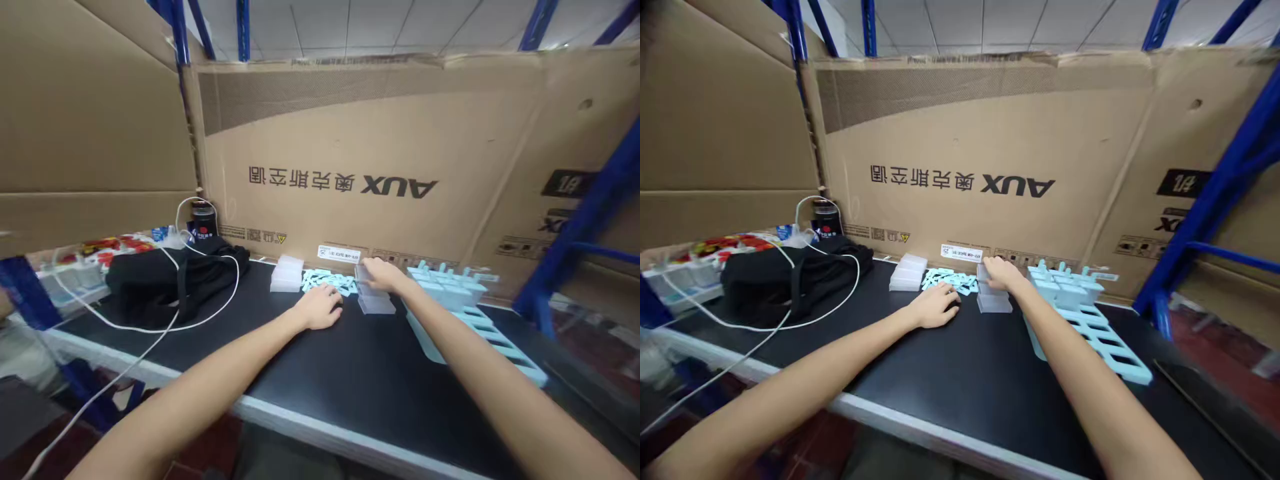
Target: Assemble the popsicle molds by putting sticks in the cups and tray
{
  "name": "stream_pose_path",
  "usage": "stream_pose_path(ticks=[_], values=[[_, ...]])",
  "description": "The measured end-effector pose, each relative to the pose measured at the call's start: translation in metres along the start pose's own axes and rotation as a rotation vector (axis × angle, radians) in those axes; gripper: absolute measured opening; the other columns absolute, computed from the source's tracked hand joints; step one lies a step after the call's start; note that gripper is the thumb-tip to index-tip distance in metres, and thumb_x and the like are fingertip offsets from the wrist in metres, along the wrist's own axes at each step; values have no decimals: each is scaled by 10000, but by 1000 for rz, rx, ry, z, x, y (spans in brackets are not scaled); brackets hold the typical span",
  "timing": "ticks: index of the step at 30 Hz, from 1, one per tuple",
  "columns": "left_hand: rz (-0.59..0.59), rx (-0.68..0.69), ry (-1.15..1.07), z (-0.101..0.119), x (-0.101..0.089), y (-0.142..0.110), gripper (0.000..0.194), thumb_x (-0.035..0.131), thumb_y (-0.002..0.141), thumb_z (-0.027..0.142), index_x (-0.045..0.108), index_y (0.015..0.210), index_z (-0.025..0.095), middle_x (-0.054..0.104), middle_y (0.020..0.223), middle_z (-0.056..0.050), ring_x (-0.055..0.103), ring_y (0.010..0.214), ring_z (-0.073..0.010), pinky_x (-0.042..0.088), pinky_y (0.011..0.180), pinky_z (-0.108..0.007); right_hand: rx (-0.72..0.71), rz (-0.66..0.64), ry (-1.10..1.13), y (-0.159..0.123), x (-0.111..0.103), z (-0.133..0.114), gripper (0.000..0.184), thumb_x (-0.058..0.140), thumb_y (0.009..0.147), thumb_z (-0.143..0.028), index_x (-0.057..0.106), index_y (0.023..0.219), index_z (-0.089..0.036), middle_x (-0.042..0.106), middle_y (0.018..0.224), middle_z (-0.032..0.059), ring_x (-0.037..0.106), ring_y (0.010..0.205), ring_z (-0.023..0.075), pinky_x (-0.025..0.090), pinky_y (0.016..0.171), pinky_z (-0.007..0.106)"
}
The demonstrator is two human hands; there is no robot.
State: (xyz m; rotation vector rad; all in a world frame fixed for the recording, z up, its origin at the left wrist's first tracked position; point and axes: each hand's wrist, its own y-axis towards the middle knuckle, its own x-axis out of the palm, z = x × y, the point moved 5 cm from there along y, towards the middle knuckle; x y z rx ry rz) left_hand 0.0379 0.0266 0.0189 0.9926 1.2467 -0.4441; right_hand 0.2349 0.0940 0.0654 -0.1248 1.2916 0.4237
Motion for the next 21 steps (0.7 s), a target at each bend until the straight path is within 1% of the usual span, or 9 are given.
stream_pose_path(ticks=[3,6,8,10,13,15,18,20,21], values=[[-5,-1,5,0,0,1,303,429,936,394,615,1081,204,579,1089,-81,517,1070,-262,423,988,-410,6,2,7,0,4,-1,394,581,811,-211,507,1191,-139,493,1241,150,477,1143,268,411,953,349],[2,-8,2,0,0,1,297,433,935,391,612,1083,207,578,1091,-78,515,1069,-260,424,984,-404,30,-5,14,0,9,1,380,562,804,-201,535,1176,-132,456,1262,160,504,1112,257,430,916,326],[11,-11,-5,0,0,1,295,436,933,393,610,1087,211,576,1093,-73,511,1073,-258,427,979,-397,49,-17,16,0,12,4,338,550,812,-213,573,1137,-121,459,1239,168,525,1080,259,439,896,328],[13,-11,-12,0,1,1,292,440,932,394,609,1090,216,574,1094,-70,507,1077,-257,427,979,-395,60,-27,17,0,14,8,326,541,819,-214,598,1124,-115,475,1210,174,523,1090,272,435,900,336],[5,-10,-14,0,0,1,287,444,930,387,609,1094,219,573,1092,-72,507,1079,-258,423,980,-402,49,-30,26,-3,18,13,446,530,809,-168,556,1254,-145,492,1213,161,505,1136,275,426,907,336],[5,-7,-10,1,-1,0,286,445,931,383,609,1094,215,574,1088,-75,509,1076,-260,421,981,-408,42,-29,35,-5,19,12,536,528,784,-123,518,1317,-178,509,1210,143,527,1111,260,433,885,324],[15,-1,-4,3,-2,0,285,445,934,384,612,1087,212,575,1081,-77,510,1077,-259,422,982,-407,44,8,48,-8,10,6,536,534,744,-84,551,1271,-178,550,1150,125,565,1036,241,446,853,309],[18,2,-3,4,-2,0,282,449,934,386,615,1082,213,578,1075,-74,513,1073,-255,423,982,-401,50,86,58,-14,-7,2,507,527,756,-95,547,1257,-168,552,1151,124,547,1070,245,439,887,312],[18,0,-4,4,-2,0,281,450,934,388,615,1080,214,579,1074,-73,516,1069,-252,424,982,-397,58,138,58,-19,-18,3,503,507,783,-111,516,1284,-158,536,1184,134,518,1120,252,423,930,323]])
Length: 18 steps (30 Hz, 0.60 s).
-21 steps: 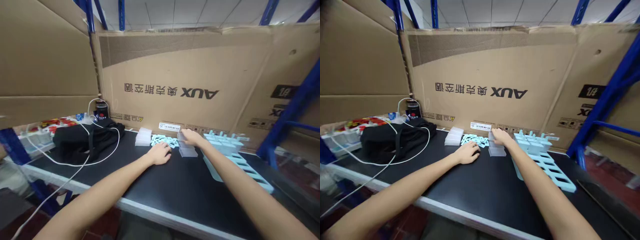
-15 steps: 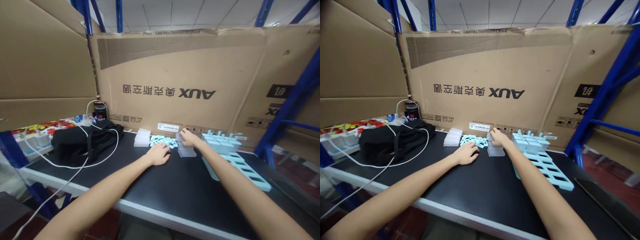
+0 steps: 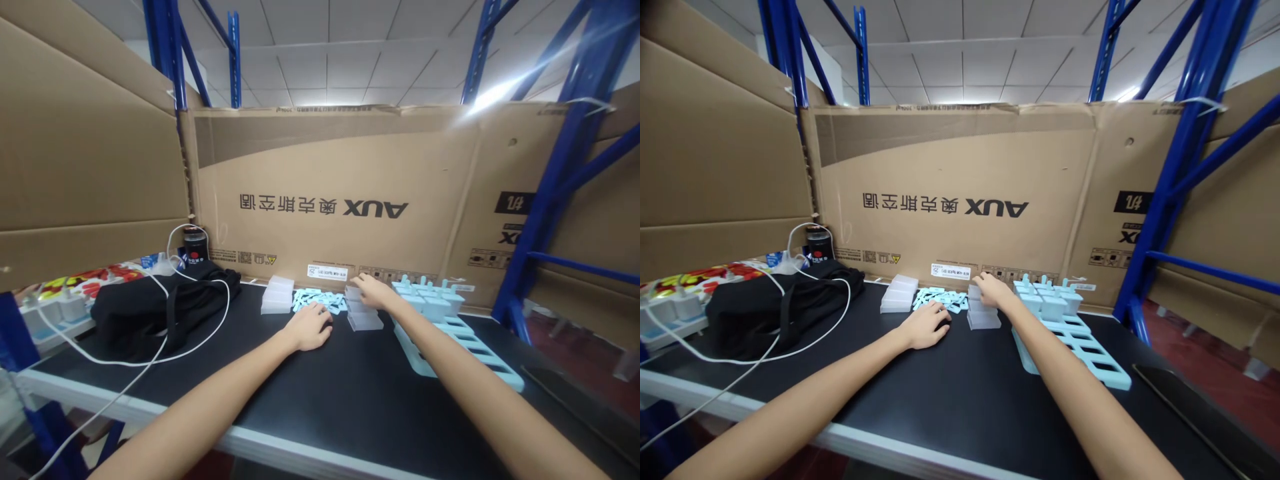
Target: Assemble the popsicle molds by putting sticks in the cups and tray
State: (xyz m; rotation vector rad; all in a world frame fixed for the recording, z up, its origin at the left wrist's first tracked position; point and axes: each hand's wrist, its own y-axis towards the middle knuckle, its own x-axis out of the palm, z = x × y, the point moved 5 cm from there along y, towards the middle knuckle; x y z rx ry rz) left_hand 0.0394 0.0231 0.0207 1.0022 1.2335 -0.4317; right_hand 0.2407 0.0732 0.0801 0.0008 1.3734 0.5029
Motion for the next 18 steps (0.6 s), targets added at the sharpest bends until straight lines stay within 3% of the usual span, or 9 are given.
stream_pose_path(ticks=[3,5,6,8,10,13,15,18], values=[[-2,-13,5,-1,0,0,286,444,936,396,611,1090,222,582,1089,-71,517,1074,-252,425,977,-396,114,300,30,-30,-39,19,484,421,873,-184,397,1353,-125,459,1285,168,406,1244,265,326,1061,370],[4,-24,3,-1,0,0,300,434,938,405,605,1104,222,584,1096,-77,515,1083,-261,424,968,-405,321,514,97,-67,-54,51,447,429,876,-238,404,1307,-120,460,1269,168,392,1250,265,300,1089,373],[7,-30,0,-1,0,0,310,429,939,412,601,1110,219,585,1097,-82,515,1083,-266,424,964,-411,462,547,142,-88,-54,71,436,456,857,-263,422,1267,-118,472,1248,168,402,1242,268,314,1083,370],[12,-43,-7,-1,0,0,330,418,941,427,592,1118,210,589,1097,-90,517,1079,-272,423,954,-417,733,416,236,-126,-37,109,459,515,808,-318,448,1209,-106,500,1210,179,439,1214,286,382,1029,377],[13,-56,-7,-2,0,-1,346,403,945,443,586,1119,206,591,1106,-93,515,1080,-274,423,945,-417,856,254,300,-153,-16,134,482,571,768,-377,496,1152,-94,571,1097,180,540,1089,300,475,902,384],[18,-66,4,-1,-1,-1,360,382,951,453,578,1122,204,593,1124,-95,510,1086,-275,418,945,-416,837,88,380,-168,9,145,449,636,740,-458,591,1037,-125,654,892,114,635,857,257,520,738,331],[15,-69,13,-1,-2,-2,368,374,952,458,575,1129,206,592,1132,-96,508,1086,-275,415,948,-416,812,7,403,-165,20,144,432,647,737,-517,640,948,-141,677,849,100,653,832,251,516,730,316],[2,-71,20,-1,-2,-2,376,367,953,465,576,1130,208,592,1139,-95,507,1081,-275,416,945,-417,852,-54,333,-160,28,141,557,606,737,-627,676,894,-97,685,910,190,647,929,344,505,775,387]])
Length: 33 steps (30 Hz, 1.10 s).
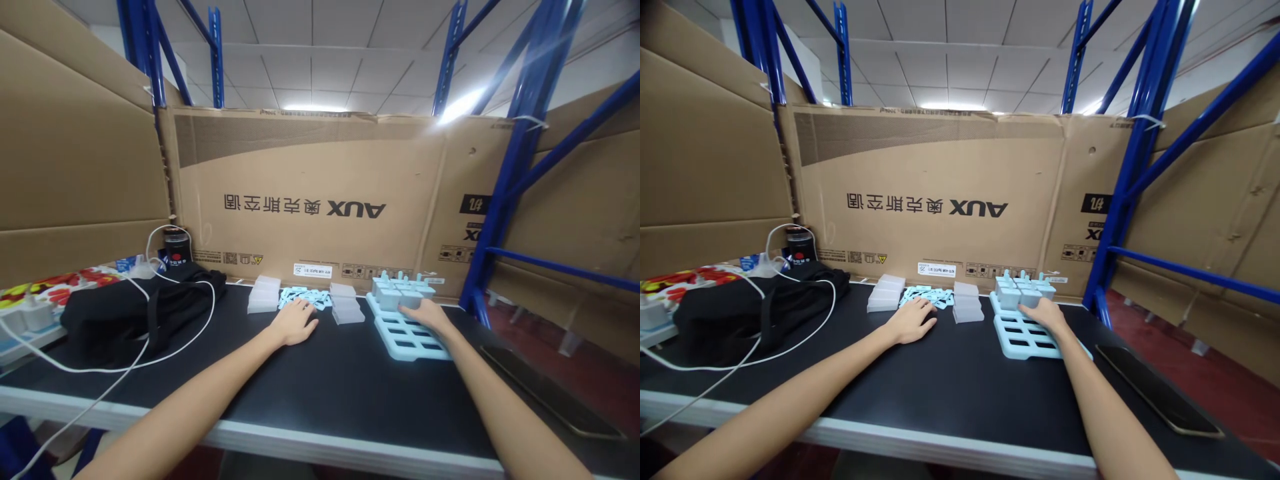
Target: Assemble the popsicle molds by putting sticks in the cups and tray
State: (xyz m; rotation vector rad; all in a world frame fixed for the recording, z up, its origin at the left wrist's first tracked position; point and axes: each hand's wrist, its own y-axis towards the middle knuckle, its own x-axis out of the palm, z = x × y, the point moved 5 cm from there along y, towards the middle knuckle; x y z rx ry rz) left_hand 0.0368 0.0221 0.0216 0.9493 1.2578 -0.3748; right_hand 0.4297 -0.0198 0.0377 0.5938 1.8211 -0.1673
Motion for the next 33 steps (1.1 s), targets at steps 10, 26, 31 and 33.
stream_pose_path(ticks=[10,26,31,33], values=[[-23,27,4,2,1,1,358,387,947,449,590,1118,210,595,1131,-85,514,1092,-268,418,951,-412,33,84,-154,-15,0,-12,716,447,812,-649,659,1068,-14,650,1034,297,623,1015,412,490,831,447],[-28,57,11,2,1,2,300,428,936,383,609,1096,205,623,1089,-94,537,1096,-275,431,956,-416,-250,178,-1,-36,-35,-160,575,471,817,-521,488,1198,-91,652,1062,216,635,977,330,482,786,363],[-64,45,54,1,2,2,342,397,948,411,600,1130,204,617,1114,-91,526,1103,-274,437,955,-408,-418,-93,-254,-27,13,-257,737,469,809,-604,414,1310,-67,600,1167,283,611,1034,402,466,826,481],[-64,50,67,0,3,3,350,389,949,414,598,1134,202,615,1117,-91,523,1097,-276,444,939,-411,-458,-69,-333,-21,23,-276,732,493,780,-640,491,1276,-102,622,1144,263,603,1045,415,458,836,517]])
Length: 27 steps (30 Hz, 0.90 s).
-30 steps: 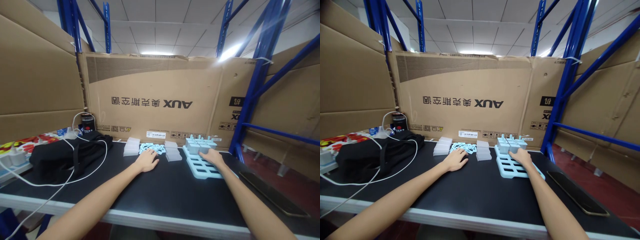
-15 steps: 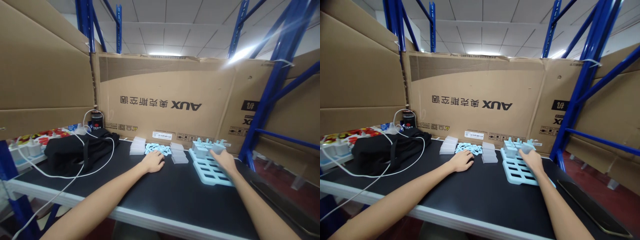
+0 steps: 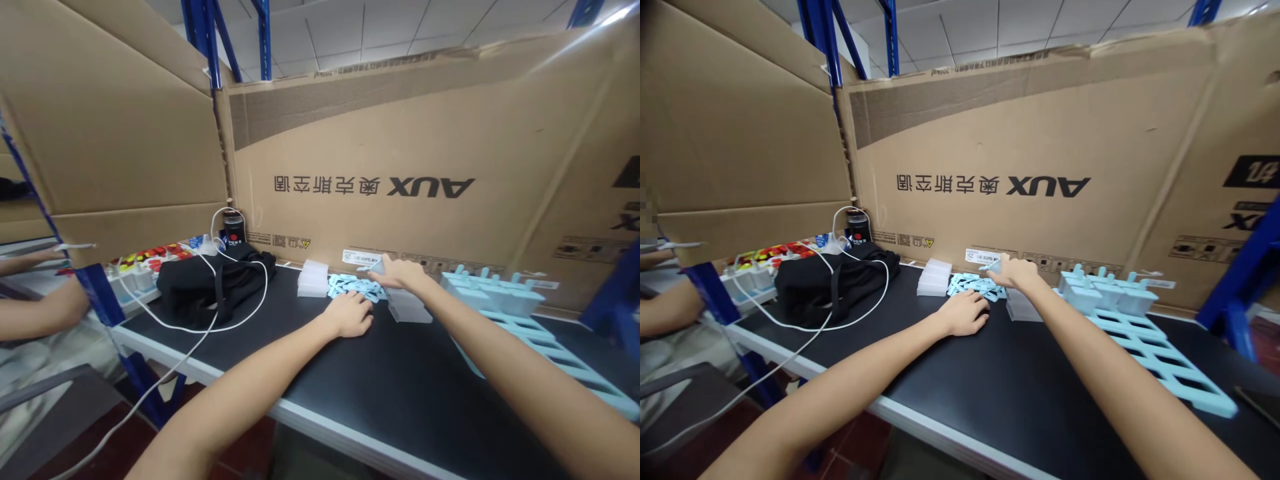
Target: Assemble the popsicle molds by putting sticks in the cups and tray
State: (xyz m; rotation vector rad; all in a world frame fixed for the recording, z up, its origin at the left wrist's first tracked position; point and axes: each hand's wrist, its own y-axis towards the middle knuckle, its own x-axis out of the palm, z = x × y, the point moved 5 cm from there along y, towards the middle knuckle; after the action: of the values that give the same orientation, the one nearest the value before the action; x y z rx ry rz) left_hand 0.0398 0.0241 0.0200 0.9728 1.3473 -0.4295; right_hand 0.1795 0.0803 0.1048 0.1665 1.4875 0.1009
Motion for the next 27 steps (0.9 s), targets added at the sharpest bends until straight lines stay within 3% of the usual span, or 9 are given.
stream_pose_path(ticks=[6,13,16,20,24,27], values=[[-16,-4,-9,-2,2,2,346,395,947,413,593,1139,203,602,1120,-95,516,1084,-270,441,938,-405,-27,97,-29,19,10,-18,559,540,775,-546,635,1132,-126,657,1078,219,613,1026,386,465,825,488],[-20,0,-7,-2,1,2,351,395,946,413,600,1140,203,607,1117,-94,519,1080,-275,439,937,-408,1,20,0,15,21,-28,787,512,806,-698,489,1305,-90,644,1096,233,610,1057,363,465,858,456],[-9,7,-9,-1,1,2,342,402,944,410,602,1127,202,608,1107,-92,522,1075,-275,438,941,-407,-52,-4,27,12,19,-11,793,424,859,-695,399,1352,-75,574,1203,256,593,1083,370,454,884,463],[-19,4,-20,-1,0,2,330,399,948,403,593,1128,206,601,1123,-93,517,1084,-275,435,944,-414,-262,-53,35,7,18,31,672,500,848,-611,467,1267,-87,450,1319,246,594,1062,335,454,900,416],[-14,10,-35,-1,0,1,325,398,948,399,593,1122,205,604,1117,-90,517,1082,-273,437,944,-412,-399,-65,65,-1,26,75,590,574,787,-604,578,1161,-147,551,1211,168,545,1119,323,448,906,404],[0,16,-39,-1,0,2,319,404,943,396,598,1110,206,608,1107,-84,521,1076,-268,435,954,-403,-454,-33,135,-7,33,92,576,598,760,-604,610,1135,-167,614,1149,136,538,1104,308,439,911,398]])
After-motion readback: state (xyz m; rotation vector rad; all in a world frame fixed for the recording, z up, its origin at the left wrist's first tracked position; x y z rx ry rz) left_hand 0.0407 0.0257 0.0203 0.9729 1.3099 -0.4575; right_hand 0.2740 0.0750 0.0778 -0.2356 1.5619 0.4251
